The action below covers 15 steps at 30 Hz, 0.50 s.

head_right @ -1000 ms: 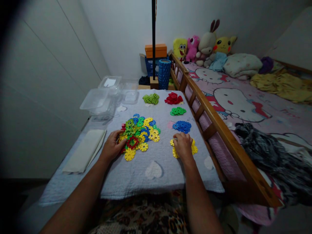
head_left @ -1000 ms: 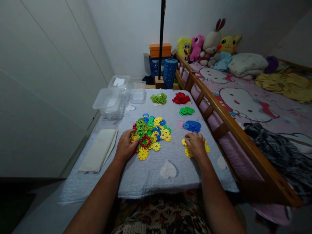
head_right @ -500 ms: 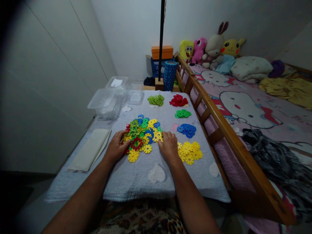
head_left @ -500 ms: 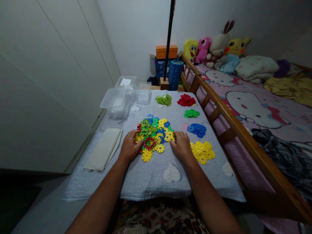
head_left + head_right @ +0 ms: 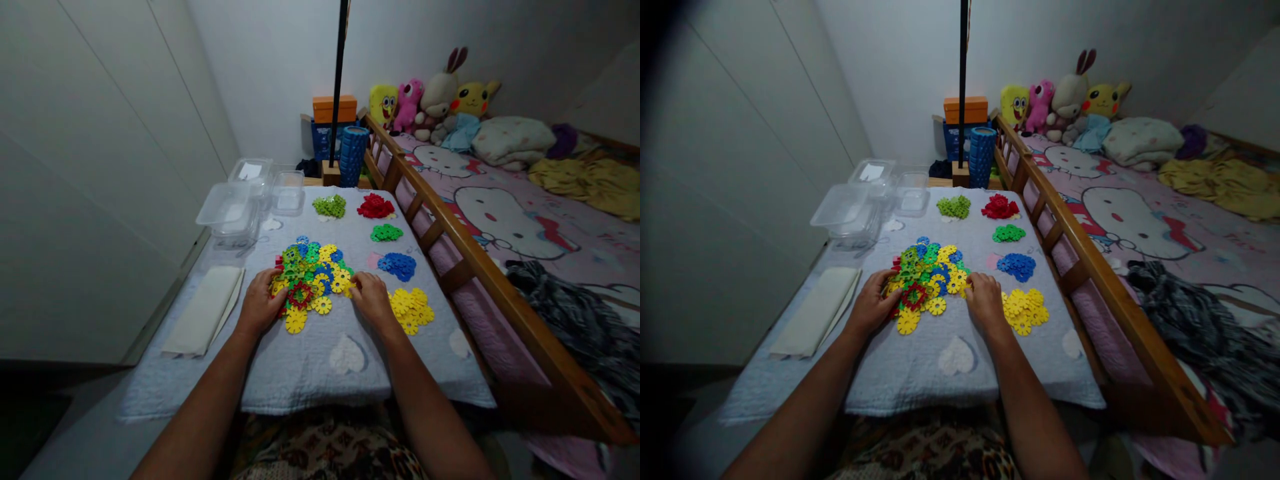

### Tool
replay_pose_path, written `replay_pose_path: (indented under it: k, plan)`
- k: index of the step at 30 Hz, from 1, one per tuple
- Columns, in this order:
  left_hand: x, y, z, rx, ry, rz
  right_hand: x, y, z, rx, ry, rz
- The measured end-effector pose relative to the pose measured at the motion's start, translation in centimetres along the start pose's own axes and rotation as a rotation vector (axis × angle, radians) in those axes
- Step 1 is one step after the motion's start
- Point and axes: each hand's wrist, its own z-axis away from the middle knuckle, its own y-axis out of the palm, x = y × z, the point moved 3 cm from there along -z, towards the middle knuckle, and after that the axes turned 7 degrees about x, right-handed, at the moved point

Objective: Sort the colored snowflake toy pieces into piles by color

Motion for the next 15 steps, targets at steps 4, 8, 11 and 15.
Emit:
replay_pose_path:
  k: [4, 8, 11, 15]
  plan:
    - [0.0, -0.1, 0.0, 0.009, -0.004, -0.008, -2.0, -2.9, 0.7, 0.0, 0.011, -0.257]
    - [0.0, -0.1, 0.0, 0.01, -0.01, -0.005, -4.7, -5.7, 2.0, -0.073, 0.09, -0.314]
    - [0.0, -0.1, -0.1, 0.007, -0.015, -0.002, -6.0, -6.4, 3.0, -0.091, 0.129, -0.293]
    - [0.0, -0.1, -0.1, 0.012, -0.015, -0.001, -6.6, -5.7, 3.6, -0.046, 0.134, -0.232]
